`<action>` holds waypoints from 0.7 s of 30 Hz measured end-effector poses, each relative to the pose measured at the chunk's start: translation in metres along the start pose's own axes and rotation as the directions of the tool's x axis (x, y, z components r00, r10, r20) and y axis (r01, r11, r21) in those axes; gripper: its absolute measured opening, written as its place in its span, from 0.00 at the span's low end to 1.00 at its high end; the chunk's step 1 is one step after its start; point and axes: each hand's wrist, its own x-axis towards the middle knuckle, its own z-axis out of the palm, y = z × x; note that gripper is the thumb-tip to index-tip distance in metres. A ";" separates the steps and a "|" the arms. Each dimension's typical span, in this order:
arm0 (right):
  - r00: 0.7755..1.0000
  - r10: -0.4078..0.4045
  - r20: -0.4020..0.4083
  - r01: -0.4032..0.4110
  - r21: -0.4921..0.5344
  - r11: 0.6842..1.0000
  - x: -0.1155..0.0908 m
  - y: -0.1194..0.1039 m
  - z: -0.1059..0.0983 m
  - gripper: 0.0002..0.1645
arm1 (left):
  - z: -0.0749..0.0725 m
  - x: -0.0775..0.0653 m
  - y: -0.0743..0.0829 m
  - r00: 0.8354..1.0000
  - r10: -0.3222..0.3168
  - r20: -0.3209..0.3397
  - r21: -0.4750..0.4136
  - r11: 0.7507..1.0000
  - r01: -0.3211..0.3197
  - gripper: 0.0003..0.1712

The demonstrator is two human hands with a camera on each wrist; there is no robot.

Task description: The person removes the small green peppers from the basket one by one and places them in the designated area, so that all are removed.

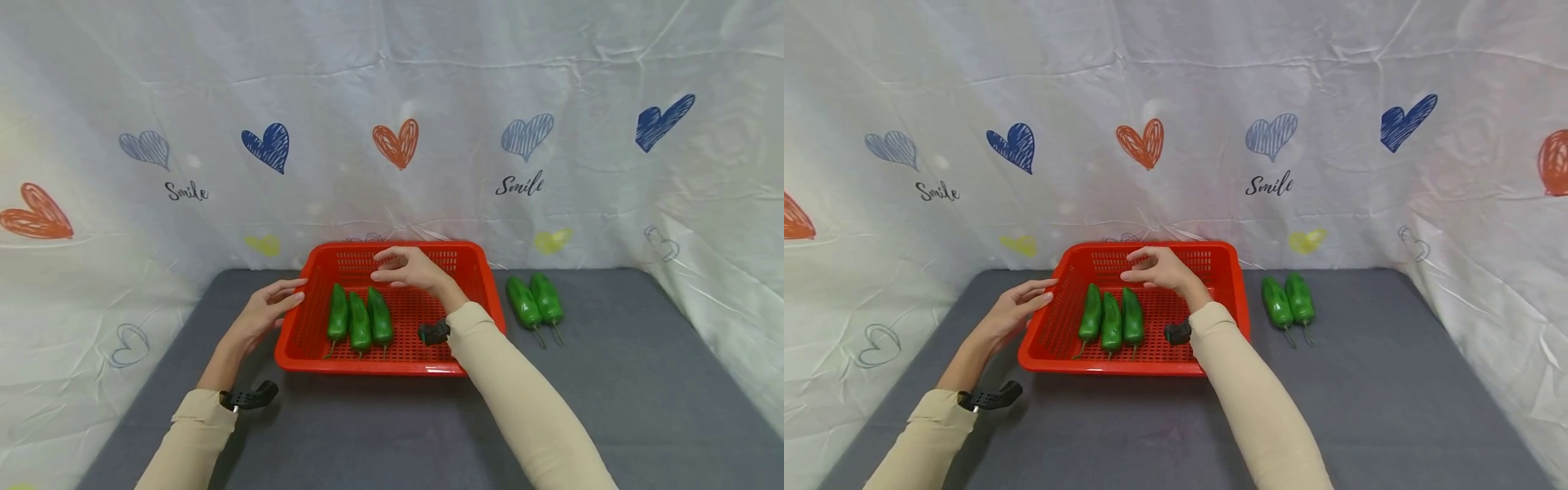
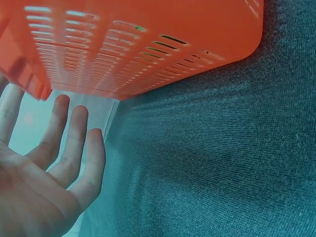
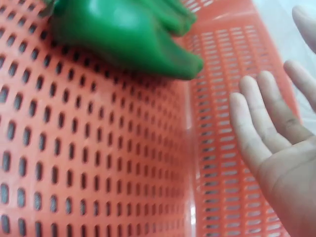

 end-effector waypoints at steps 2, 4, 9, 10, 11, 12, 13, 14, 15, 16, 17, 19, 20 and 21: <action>1.000 -0.002 0.014 0.003 -0.046 0.999 0.000 0.004 0.000 0.31 | 0.000 0.000 0.000 1.000 0.000 0.003 0.000 1.000 0.000 0.34; 0.999 0.001 0.034 0.003 -0.102 0.995 0.001 0.008 0.000 0.32 | 0.000 0.000 0.001 1.000 -0.001 0.004 -0.001 1.000 0.001 0.34; 0.996 0.023 0.083 -0.008 -0.177 0.984 0.001 0.019 -0.001 0.34 | -0.001 -0.001 0.000 1.000 -0.004 0.002 -0.002 1.000 0.004 0.34; 0.996 0.029 0.088 -0.013 -0.174 0.985 0.001 0.021 -0.001 0.35 | -0.001 -0.001 0.001 1.000 -0.004 0.001 -0.002 1.000 0.004 0.34; 0.995 0.033 0.092 -0.017 -0.171 0.985 0.001 0.022 -0.001 0.35 | -0.001 -0.002 0.001 1.000 -0.006 0.000 -0.002 1.000 0.006 0.34; 0.995 0.037 0.094 -0.021 -0.168 0.986 0.001 0.023 -0.002 0.35 | -0.001 -0.001 0.000 1.000 -0.007 -0.001 -0.003 1.000 0.007 0.34; 0.995 0.039 0.096 -0.023 -0.167 0.986 0.001 0.025 -0.002 0.35 | -0.001 -0.001 0.000 1.000 -0.009 -0.002 -0.004 1.000 0.008 0.34; 0.994 0.041 0.097 -0.024 -0.165 0.986 0.001 0.026 -0.002 0.36 | -0.001 -0.001 0.000 1.000 -0.009 -0.003 -0.004 1.000 0.009 0.34; 0.994 0.044 0.099 -0.027 -0.163 0.986 0.001 0.028 -0.002 0.36 | -0.001 -0.001 0.000 1.000 -0.010 -0.004 -0.003 1.000 0.010 0.35; 0.994 0.048 0.101 -0.031 -0.163 0.986 0.001 0.029 -0.003 0.36 | -0.001 0.000 0.000 1.000 -0.010 -0.004 -0.002 1.000 0.010 0.35; 0.993 0.050 0.105 -0.032 -0.164 0.986 0.002 0.030 -0.003 0.36 | -0.001 0.000 0.000 1.000 -0.011 -0.005 -0.002 1.000 0.011 0.35; 0.992 0.055 0.116 -0.035 -0.161 0.986 0.003 0.033 -0.003 0.36 | -0.001 0.001 -0.001 1.000 -0.010 -0.006 -0.002 1.000 0.010 0.35; 0.991 0.059 0.122 -0.039 -0.161 0.986 0.004 0.033 -0.003 0.37 | 0.000 0.001 -0.001 1.000 -0.009 -0.005 -0.002 1.000 0.009 0.34; 0.990 0.063 0.127 -0.042 -0.158 0.986 0.005 0.033 -0.003 0.37 | 0.000 0.001 -0.002 1.000 -0.009 -0.004 -0.002 1.000 0.009 0.34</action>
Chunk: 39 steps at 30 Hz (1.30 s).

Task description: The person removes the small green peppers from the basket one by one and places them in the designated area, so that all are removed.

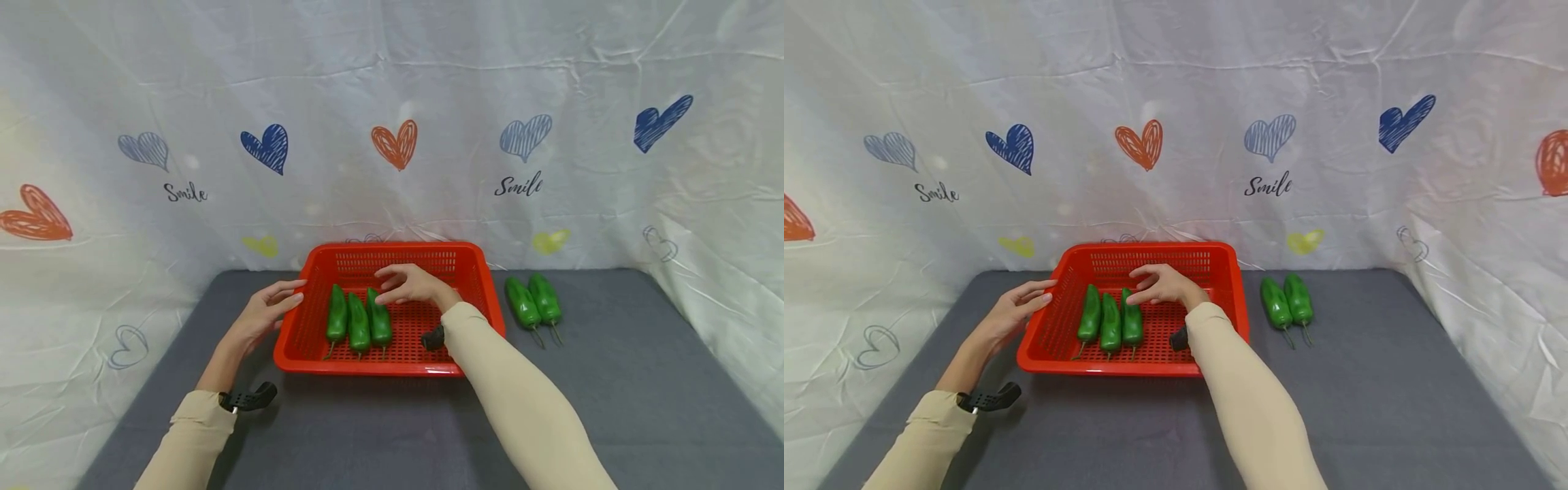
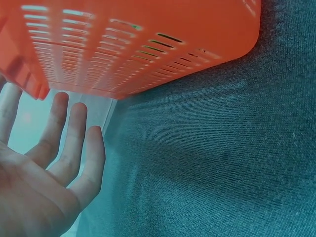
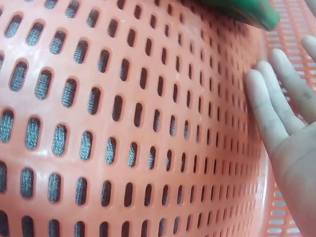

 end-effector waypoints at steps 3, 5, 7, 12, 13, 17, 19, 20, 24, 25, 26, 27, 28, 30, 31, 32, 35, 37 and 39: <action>1.000 0.005 0.011 -0.005 0.010 1.000 0.004 0.001 0.001 0.37 | 0.000 0.001 0.000 1.000 0.006 0.007 -0.004 1.000 -0.006 0.34; 1.000 0.011 0.013 -0.011 0.012 1.000 0.006 0.000 0.002 0.37 | -0.001 0.001 0.000 1.000 0.009 0.009 -0.002 1.000 -0.009 0.34; 1.000 0.012 0.017 -0.012 0.010 1.000 0.007 0.000 0.003 0.37 | -0.001 0.001 -0.001 1.000 0.008 0.010 -0.003 1.000 -0.008 0.34; 0.999 0.023 0.030 -0.023 0.002 1.000 0.012 -0.002 0.006 0.37 | -0.001 0.001 -0.002 1.000 0.007 0.005 -0.003 1.000 -0.007 0.34; 0.999 0.026 0.030 -0.026 0.002 1.000 0.013 -0.002 0.006 0.37 | -0.001 0.001 -0.003 1.000 0.008 0.005 -0.003 1.000 -0.008 0.34; 0.999 0.032 0.027 -0.032 -0.011 0.999 0.015 -0.003 0.008 0.36 | -0.001 0.001 -0.003 1.000 0.011 0.008 0.001 1.000 -0.011 0.34; 0.999 0.039 0.021 -0.039 -0.025 0.999 0.016 -0.003 0.009 0.34 | -0.001 0.001 -0.004 1.000 0.011 0.009 -0.001 1.000 -0.011 0.34; 0.999 0.044 0.018 -0.043 -0.033 0.999 0.016 -0.003 0.010 0.33 | -0.001 0.001 -0.004 1.000 0.012 0.009 0.000 1.000 -0.012 0.34; 0.998 0.061 0.001 -0.061 -0.042 0.997 0.017 -0.002 0.011 0.29 | 0.000 0.000 -0.004 1.000 0.011 0.009 -0.003 1.000 -0.011 0.34; 0.998 0.063 -0.003 -0.063 -0.041 0.997 0.017 -0.001 0.011 0.29 | 0.000 0.000 -0.004 1.000 0.011 0.008 -0.003 1.000 -0.011 0.34; 0.998 0.063 -0.008 -0.063 -0.040 0.997 0.017 -0.001 0.011 0.28 | 0.000 0.000 -0.004 1.000 0.011 0.007 -0.003 1.000 -0.011 0.34; 0.998 0.062 -0.011 -0.063 -0.038 0.997 0.017 -0.001 0.011 0.28 | 0.000 0.000 -0.004 1.000 0.010 0.005 -0.003 1.000 -0.010 0.34; 0.998 0.060 -0.015 -0.061 -0.040 0.997 0.016 0.000 0.011 0.28 | 0.000 0.000 -0.003 1.000 0.009 0.004 -0.004 1.000 -0.009 0.34; 0.998 0.059 -0.022 -0.060 -0.038 0.997 0.016 0.001 0.011 0.27 | 0.000 0.000 -0.003 1.000 0.008 0.003 -0.004 1.000 -0.008 0.34; 0.998 0.060 -0.026 -0.060 -0.036 0.998 0.016 0.002 0.011 0.27 | 0.000 0.000 -0.003 1.000 0.006 0.002 -0.005 1.000 -0.006 0.34; 0.998 0.060 -0.029 -0.061 -0.032 0.998 0.016 0.002 0.011 0.27 | 0.000 0.000 -0.003 1.000 0.006 0.002 -0.005 1.000 -0.006 0.34; 0.997 0.057 -0.042 -0.058 -0.016 0.998 0.016 0.003 0.010 0.27 | 0.000 0.000 -0.002 1.000 0.005 0.003 -0.005 1.000 -0.005 0.34; 0.997 0.053 -0.056 -0.053 0.001 0.999 0.016 0.004 0.009 0.27 | 0.000 0.000 -0.003 1.000 0.004 0.001 -0.004 1.000 -0.004 0.34; 0.997 0.048 -0.067 -0.046 0.031 0.998 0.017 0.005 0.009 0.28 | 0.000 0.000 -0.003 1.000 0.003 -0.001 -0.004 1.000 -0.003 0.34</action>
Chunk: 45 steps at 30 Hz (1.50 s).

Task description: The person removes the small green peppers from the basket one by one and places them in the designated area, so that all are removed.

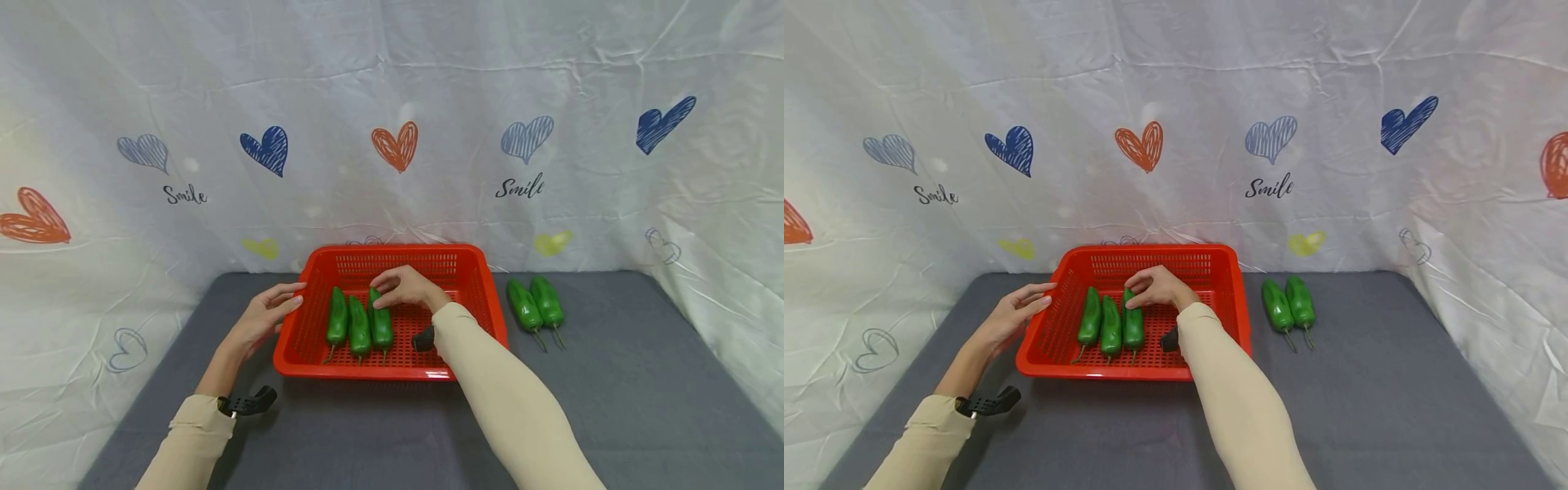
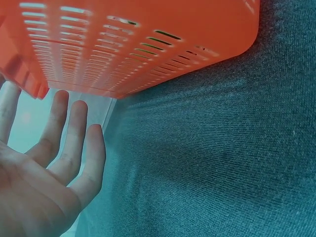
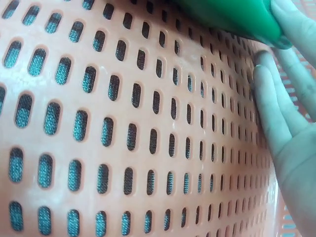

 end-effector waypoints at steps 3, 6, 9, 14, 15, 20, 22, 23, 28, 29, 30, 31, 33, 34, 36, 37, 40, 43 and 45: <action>1.000 0.005 -0.013 -0.004 0.056 0.998 0.001 0.001 0.000 0.28 | 0.000 0.000 0.000 1.000 -0.004 -0.003 -0.003 1.000 0.004 0.34; 1.000 0.019 -0.020 -0.016 0.111 0.994 0.001 0.002 0.000 0.27 | 0.000 0.000 0.000 1.000 -0.006 -0.002 -0.007 1.000 0.006 0.34; 0.999 0.026 -0.026 -0.022 0.155 0.988 0.001 0.002 0.000 0.26 | 0.000 0.000 0.000 1.000 -0.010 -0.001 -0.011 1.000 0.010 0.34; 1.000 0.024 -0.016 -0.019 0.234 0.972 0.000 -0.001 -0.002 0.26 | -0.001 -0.001 -0.001 1.000 -0.011 -0.002 -0.017 1.000 0.011 0.34; 1.000 0.022 -0.014 -0.017 0.242 0.970 -0.001 -0.001 -0.002 0.26 | -0.001 -0.001 -0.001 1.000 -0.009 -0.002 -0.017 1.000 0.009 0.34; 1.000 0.000 -0.020 0.006 0.262 0.965 -0.002 -0.004 -0.005 0.25 | 0.000 -0.001 0.000 1.000 -0.001 -0.001 -0.016 1.000 0.001 0.34; 1.000 -0.012 -0.026 0.019 0.261 0.965 -0.003 -0.006 -0.006 0.26 | 0.000 -0.001 0.000 1.000 0.001 -0.001 -0.017 1.000 -0.001 0.34; 0.999 -0.019 -0.030 0.026 0.256 0.966 -0.003 -0.008 -0.007 0.26 | 0.000 -0.001 0.000 1.000 0.002 -0.001 -0.020 1.000 -0.002 0.34; 0.997 -0.061 -0.048 0.071 0.251 0.965 -0.004 -0.018 -0.012 0.27 | 0.001 -0.002 0.001 1.000 0.006 -0.001 -0.018 1.000 -0.006 0.33; 0.996 -0.068 -0.050 0.079 0.250 0.965 -0.004 -0.021 -0.012 0.27 | 0.002 -0.002 0.001 1.000 0.005 -0.002 -0.016 1.000 -0.005 0.33; 0.996 -0.077 -0.049 0.087 0.250 0.964 -0.004 -0.023 -0.013 0.27 | 0.002 -0.002 0.001 1.000 0.007 -0.001 -0.012 1.000 -0.007 0.34; 0.995 -0.086 -0.049 0.095 0.246 0.965 -0.004 -0.025 -0.014 0.27 | 0.002 -0.002 0.001 1.000 0.008 -0.001 -0.010 1.000 -0.008 0.33; 0.994 -0.100 -0.051 0.109 0.240 0.965 -0.004 -0.029 -0.017 0.26 | 0.002 -0.002 0.002 1.000 0.009 -0.002 -0.008 1.000 -0.009 0.33; 0.993 -0.102 -0.053 0.112 0.244 0.963 -0.003 -0.030 -0.018 0.26 | 0.002 -0.001 0.002 1.000 0.010 -0.002 -0.010 1.000 -0.010 0.33; 0.993 -0.105 -0.058 0.116 0.252 0.961 -0.004 -0.033 -0.021 0.25 | 0.003 -0.001 0.002 1.000 0.013 -0.003 -0.012 1.000 -0.013 0.33; 0.993 -0.103 -0.062 0.116 0.257 0.959 -0.005 -0.034 -0.022 0.25 | 0.003 -0.001 0.002 1.000 0.013 -0.005 -0.012 1.000 -0.013 0.33; 0.993 -0.100 -0.065 0.114 0.264 0.958 -0.009 -0.038 -0.027 0.25 | 0.003 -0.001 0.002 1.000 0.016 -0.006 -0.010 1.000 -0.016 0.33; 0.991 -0.114 -0.064 0.127 0.245 0.961 -0.012 -0.042 -0.032 0.26 | 0.002 -0.001 0.002 1.000 0.017 -0.006 -0.007 1.000 -0.017 0.33; 0.990 -0.125 -0.062 0.136 0.236 0.962 -0.015 -0.045 -0.035 0.28 | 0.002 -0.002 0.002 1.000 0.019 -0.005 -0.002 1.000 -0.019 0.33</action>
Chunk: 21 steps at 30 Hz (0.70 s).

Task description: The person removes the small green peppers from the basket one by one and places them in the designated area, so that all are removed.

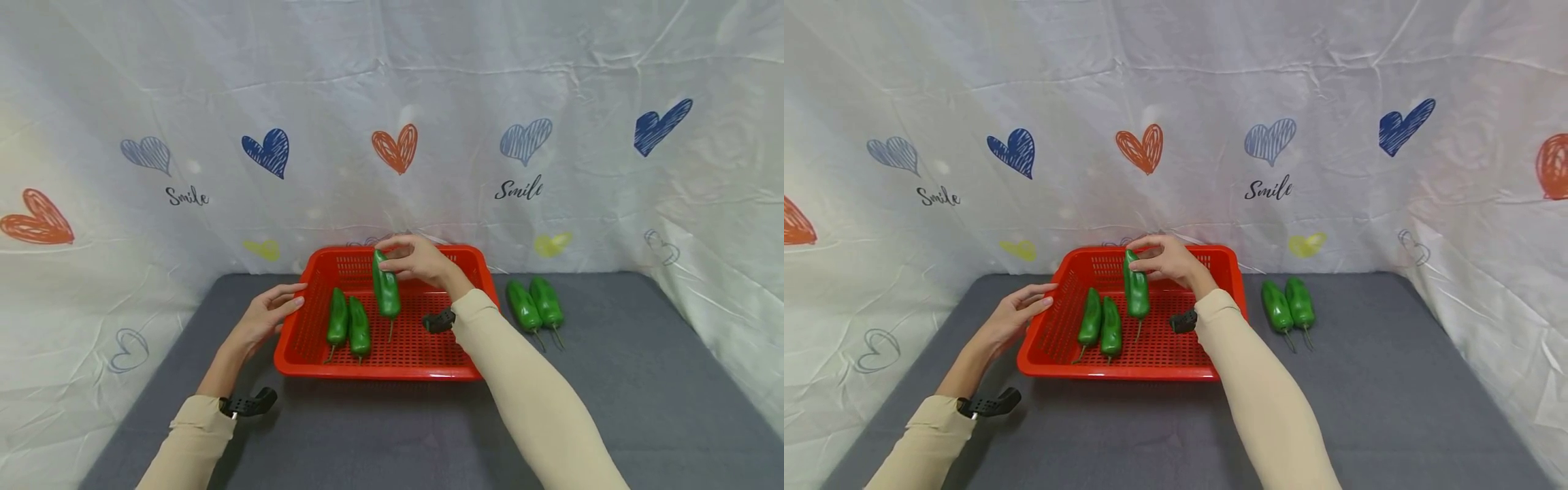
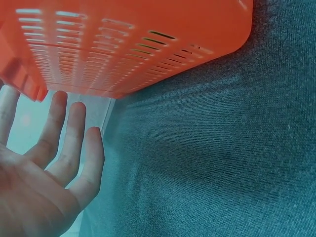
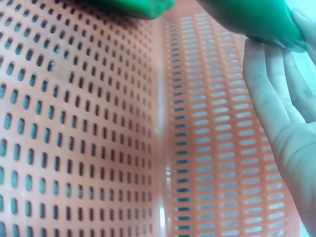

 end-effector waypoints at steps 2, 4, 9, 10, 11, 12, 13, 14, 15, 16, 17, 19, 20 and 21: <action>1.000 -0.011 0.008 0.011 -0.008 1.000 -0.002 -0.004 -0.002 0.29 | 0.000 0.000 0.000 1.000 0.004 0.002 0.008 1.000 -0.004 0.33; 1.000 -0.011 0.016 0.011 -0.013 1.000 -0.004 -0.009 -0.004 0.30 | -0.001 -0.001 0.000 1.000 0.008 0.003 0.014 1.000 -0.008 0.33; 1.000 -0.007 0.014 0.007 -0.011 1.000 -0.007 -0.017 -0.009 0.29 | -0.001 -0.002 -0.001 1.000 0.014 0.006 0.017 1.000 -0.014 0.33; 1.000 -0.009 0.011 0.009 -0.008 1.000 -0.008 -0.019 -0.010 0.29 | -0.001 -0.002 -0.001 1.000 0.015 0.007 0.018 1.000 -0.015 0.33; 1.000 -0.011 0.010 0.011 -0.002 1.000 -0.009 -0.021 -0.011 0.28 | -0.001 -0.002 -0.001 1.000 0.015 0.007 0.017 1.000 -0.015 0.33; 1.000 -0.016 0.011 0.016 0.002 1.000 -0.010 -0.023 -0.012 0.28 | -0.001 -0.002 0.000 1.000 0.018 0.009 0.017 1.000 -0.018 0.33; 1.000 -0.019 0.011 0.019 0.009 1.000 -0.010 -0.024 -0.012 0.27 | -0.001 -0.002 0.000 1.000 0.020 0.009 0.018 1.000 -0.020 0.33; 1.000 -0.022 0.012 0.022 0.013 1.000 -0.011 -0.026 -0.013 0.27 | 0.000 -0.002 -0.001 1.000 0.019 0.007 0.018 1.000 -0.019 0.33; 1.000 -0.027 0.015 0.026 0.016 1.000 -0.012 -0.028 -0.014 0.27 | 0.000 -0.001 -0.001 1.000 0.019 0.005 0.019 1.000 -0.019 0.33; 0.999 -0.029 0.019 0.029 0.019 0.999 -0.012 -0.029 -0.014 0.27 | 0.000 -0.001 -0.001 1.000 0.020 0.005 0.018 1.000 -0.020 0.33; 0.999 -0.033 0.021 0.032 0.023 0.999 -0.013 -0.031 -0.015 0.27 | 0.000 -0.001 -0.001 1.000 0.020 0.006 0.019 1.000 -0.021 0.32; 0.999 -0.039 0.022 0.039 0.023 0.999 -0.014 -0.033 -0.016 0.26 | 0.000 -0.001 -0.001 1.000 0.020 0.005 0.019 1.000 -0.020 0.32; 0.999 -0.042 0.021 0.041 0.018 0.999 -0.015 -0.034 -0.017 0.25 | 0.000 -0.001 -0.001 1.000 0.018 0.005 0.018 1.000 -0.018 0.32; 0.999 -0.044 0.019 0.044 0.010 0.999 -0.016 -0.035 -0.017 0.25 | 0.000 -0.001 -0.001 1.000 0.018 0.007 0.017 1.000 -0.018 0.32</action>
